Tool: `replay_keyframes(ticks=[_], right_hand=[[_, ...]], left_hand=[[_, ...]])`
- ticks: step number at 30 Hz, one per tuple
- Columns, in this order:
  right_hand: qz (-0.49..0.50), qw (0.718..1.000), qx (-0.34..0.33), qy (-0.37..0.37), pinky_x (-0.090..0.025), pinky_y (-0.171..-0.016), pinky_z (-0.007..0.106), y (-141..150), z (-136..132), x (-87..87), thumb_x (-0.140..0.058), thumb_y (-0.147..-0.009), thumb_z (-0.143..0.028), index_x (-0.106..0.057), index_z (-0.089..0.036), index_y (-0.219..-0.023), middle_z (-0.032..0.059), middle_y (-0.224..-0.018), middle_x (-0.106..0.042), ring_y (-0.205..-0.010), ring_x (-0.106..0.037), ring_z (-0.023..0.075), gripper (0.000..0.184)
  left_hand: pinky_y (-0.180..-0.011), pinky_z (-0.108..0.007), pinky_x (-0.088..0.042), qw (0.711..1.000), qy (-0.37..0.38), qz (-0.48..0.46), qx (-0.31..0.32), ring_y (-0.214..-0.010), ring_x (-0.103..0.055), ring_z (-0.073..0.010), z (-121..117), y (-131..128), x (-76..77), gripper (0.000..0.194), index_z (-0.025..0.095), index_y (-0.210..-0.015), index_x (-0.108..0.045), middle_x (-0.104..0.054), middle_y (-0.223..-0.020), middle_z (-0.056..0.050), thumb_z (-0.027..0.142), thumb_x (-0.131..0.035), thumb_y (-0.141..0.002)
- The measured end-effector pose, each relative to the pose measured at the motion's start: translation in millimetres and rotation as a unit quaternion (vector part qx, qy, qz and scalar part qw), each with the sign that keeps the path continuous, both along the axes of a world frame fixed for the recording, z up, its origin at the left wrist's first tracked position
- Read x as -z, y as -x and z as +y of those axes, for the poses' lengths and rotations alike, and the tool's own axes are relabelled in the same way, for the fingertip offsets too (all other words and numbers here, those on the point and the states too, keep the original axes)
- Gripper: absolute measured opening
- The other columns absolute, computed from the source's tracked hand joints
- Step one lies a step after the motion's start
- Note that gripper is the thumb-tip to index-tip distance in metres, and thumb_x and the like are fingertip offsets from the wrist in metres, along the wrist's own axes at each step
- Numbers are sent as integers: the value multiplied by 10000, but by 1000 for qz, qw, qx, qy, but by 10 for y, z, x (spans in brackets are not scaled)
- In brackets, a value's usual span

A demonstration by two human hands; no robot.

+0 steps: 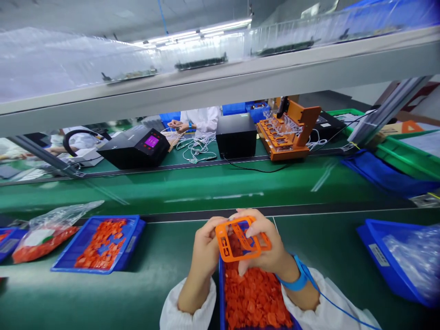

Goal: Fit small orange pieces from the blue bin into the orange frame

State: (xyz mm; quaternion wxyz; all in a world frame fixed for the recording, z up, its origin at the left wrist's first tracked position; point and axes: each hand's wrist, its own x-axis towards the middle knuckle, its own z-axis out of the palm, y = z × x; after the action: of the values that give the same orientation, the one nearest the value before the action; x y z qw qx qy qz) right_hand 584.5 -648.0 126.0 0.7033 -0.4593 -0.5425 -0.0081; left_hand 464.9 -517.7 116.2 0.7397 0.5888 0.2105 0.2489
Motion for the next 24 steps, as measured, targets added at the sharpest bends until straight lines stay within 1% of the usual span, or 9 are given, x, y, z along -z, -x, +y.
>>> replay_keyframes(ticks=[2, 5, 8, 11, 14, 16, 18, 22, 24], right_hand=[[3, 1000, -1, -8, -594, -1080, 494, 5, 2, -9, -1001, -730, -546, -587, -333, -1157, 78, -1303, -710, -1191, -747, 310, 632], [2, 1000, 0, -18, -541, -1156, 512, 9, 10, -15, -1000, -739, -530, -597, -332, -1186, 74, -1319, -717, -1216, -739, 301, 633], [0, 1000, 0, -24, -541, -1161, 497, 10, 21, -5, -1018, -718, -504, -607, -337, -1201, 69, -1327, -717, -1235, -730, 295, 656], [2, 1000, 7, -30, -558, -1135, 486, 11, 25, 9, -984, -733, -563, -614, -331, -1192, 74, -1320, -715, -1230, -728, 294, 634], [3, 1000, 9, -20, -581, -1091, 469, 24, 28, 18, -941, -770, -605, -609, -328, -1168, 76, -1320, -711, -1218, -731, 291, 589], [3, 1000, 10, -15, -601, -1051, 454, 41, 35, 24, -932, -779, -614, -601, -326, -1155, 76, -1310, -712, -1210, -734, 289, 578], [-2, 1000, 17, -16, -594, -1057, 457, 65, 48, 31, -908, -803, -634, -586, -319, -1140, 74, -1285, -721, -1204, -735, 285, 562], [-42, 998, 35, -8, -528, -1132, 498, 112, 70, 41, -881, -847, -629, -565, -294, -1078, 63, -1234, -747, -1156, -745, 270, 515], [-55, 998, 41, -2, -529, -1111, 503, 130, 74, 41, -875, -859, -625, -567, -286, -1052, 63, -1226, -750, -1128, -750, 271, 497]], left_hand=[[-630, -224, -513, 999, 34, -6, -4, -664, -626, -124, -9, 5, -17, 393, 157, -872, -672, -699, -812, -17, 426, -940, -772], [-557, -202, -463, 995, 103, -20, -2, -573, -584, -109, -56, 15, -5, 472, 196, -894, -551, -645, -704, 36, 432, -943, -773], [-578, -224, -497, 992, 122, -32, 2, -603, -623, -132, -115, 15, 43, 509, 224, -1038, -554, -684, -766, 26, 450, -935, -787], [-683, -253, -554, 994, 97, -36, -17, -746, -685, -160, -165, 2, 92, 525, 204, -1149, -625, -739, -935, -33, 445, -930, -796], [-680, -230, -533, 990, 126, -47, -33, -747, -660, -141, -218, -18, 91, 445, 183, -1015, -645, -705, -889, -14, 442, -931, -793], [-661, -225, -522, 982, 175, -58, -33, -710, -636, -129, -274, -33, 52, 466, 181, -929, -607, -672, -823, 9, 433, -958, -754], [-685, -255, -552, 973, 217, -75, -18, -737, -651, -146, -354, -45, 5, 494, 175, -892, -579, -680, -851, -5, 462, -958, -755], [-741, -297, -595, 958, 258, -126, -16, -802, -682, -163, -530, -58, -25, 441, 185, -972, -572, -685, -925, -23, 510, -859, -887], [-761, -296, -601, 951, 274, -140, -38, -823, -704, -167, -578, -53, -15, 446, 209, -1051, -565, -692, -950, -15, 483, -874, -881]])
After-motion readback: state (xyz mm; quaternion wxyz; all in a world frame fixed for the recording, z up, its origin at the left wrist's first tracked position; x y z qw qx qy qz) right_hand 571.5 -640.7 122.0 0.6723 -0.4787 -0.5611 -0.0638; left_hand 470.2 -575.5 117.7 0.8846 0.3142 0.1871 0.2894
